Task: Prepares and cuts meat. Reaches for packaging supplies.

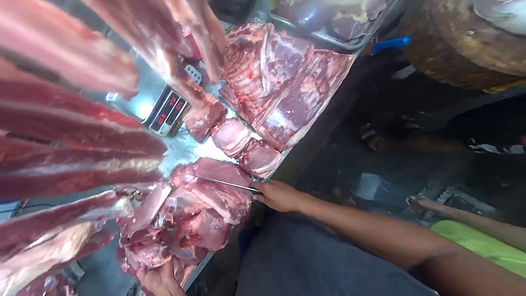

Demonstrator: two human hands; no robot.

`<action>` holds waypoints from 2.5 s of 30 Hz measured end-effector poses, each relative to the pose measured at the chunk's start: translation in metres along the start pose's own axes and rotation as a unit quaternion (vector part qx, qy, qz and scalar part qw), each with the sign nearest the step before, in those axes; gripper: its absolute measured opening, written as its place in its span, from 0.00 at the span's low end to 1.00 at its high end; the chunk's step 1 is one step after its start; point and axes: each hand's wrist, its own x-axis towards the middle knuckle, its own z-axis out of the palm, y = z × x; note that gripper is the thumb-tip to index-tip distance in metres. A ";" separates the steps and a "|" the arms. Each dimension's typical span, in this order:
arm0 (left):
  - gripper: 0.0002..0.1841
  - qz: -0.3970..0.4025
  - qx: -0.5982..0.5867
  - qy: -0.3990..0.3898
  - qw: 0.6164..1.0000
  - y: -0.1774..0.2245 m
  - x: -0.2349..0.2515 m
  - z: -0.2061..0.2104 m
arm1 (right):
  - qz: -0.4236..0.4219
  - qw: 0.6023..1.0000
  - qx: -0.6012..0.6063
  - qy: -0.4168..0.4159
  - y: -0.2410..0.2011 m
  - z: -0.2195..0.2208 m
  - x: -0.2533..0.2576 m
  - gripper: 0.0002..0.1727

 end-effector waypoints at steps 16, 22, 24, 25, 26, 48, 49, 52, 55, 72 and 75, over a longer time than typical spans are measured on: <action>0.15 0.119 -0.128 0.083 0.981 0.093 -0.093 -0.225 | -0.126 0.975 -0.145 -0.111 -0.139 0.130 0.039 0.22; 0.16 0.109 -0.189 0.187 0.958 0.131 -0.117 -0.287 | -0.162 0.969 -0.147 -0.115 -0.179 0.234 0.021 0.24; 0.14 0.095 -0.219 0.256 0.937 0.134 -0.131 -0.315 | -0.188 0.968 -0.115 -0.121 -0.184 0.273 0.015 0.23; 0.13 0.099 -0.234 0.278 0.926 0.133 -0.140 -0.333 | -0.195 0.966 -0.098 -0.137 -0.189 0.293 0.013 0.23; 0.16 0.104 -0.246 0.291 0.919 0.133 -0.150 -0.350 | -0.195 0.964 -0.087 -0.158 -0.197 0.313 0.014 0.23; 0.22 0.346 -0.298 0.532 0.713 0.285 -0.303 -0.690 | -0.324 0.771 -0.339 -0.431 -0.470 0.683 0.051 0.23; 0.23 0.319 -0.292 0.542 0.720 0.274 -0.302 -0.707 | -0.327 0.760 -0.355 -0.435 -0.480 0.698 0.052 0.24; 0.25 0.101 -0.262 0.620 0.733 0.183 -0.308 -0.730 | -0.333 0.721 -0.406 -0.451 -0.497 0.733 0.059 0.25; 0.25 -0.067 -0.183 0.674 0.713 0.146 -0.324 -0.720 | -0.334 0.705 -0.432 -0.453 -0.517 0.762 0.062 0.25; 0.41 -0.186 0.234 0.601 0.741 0.204 -0.300 -0.856 | -0.270 0.577 -0.652 -0.412 -0.442 0.952 -0.106 0.26; 0.44 -0.220 0.247 0.553 0.765 0.220 -0.305 -0.876 | -0.288 0.589 -0.649 -0.386 -0.440 1.031 -0.137 0.27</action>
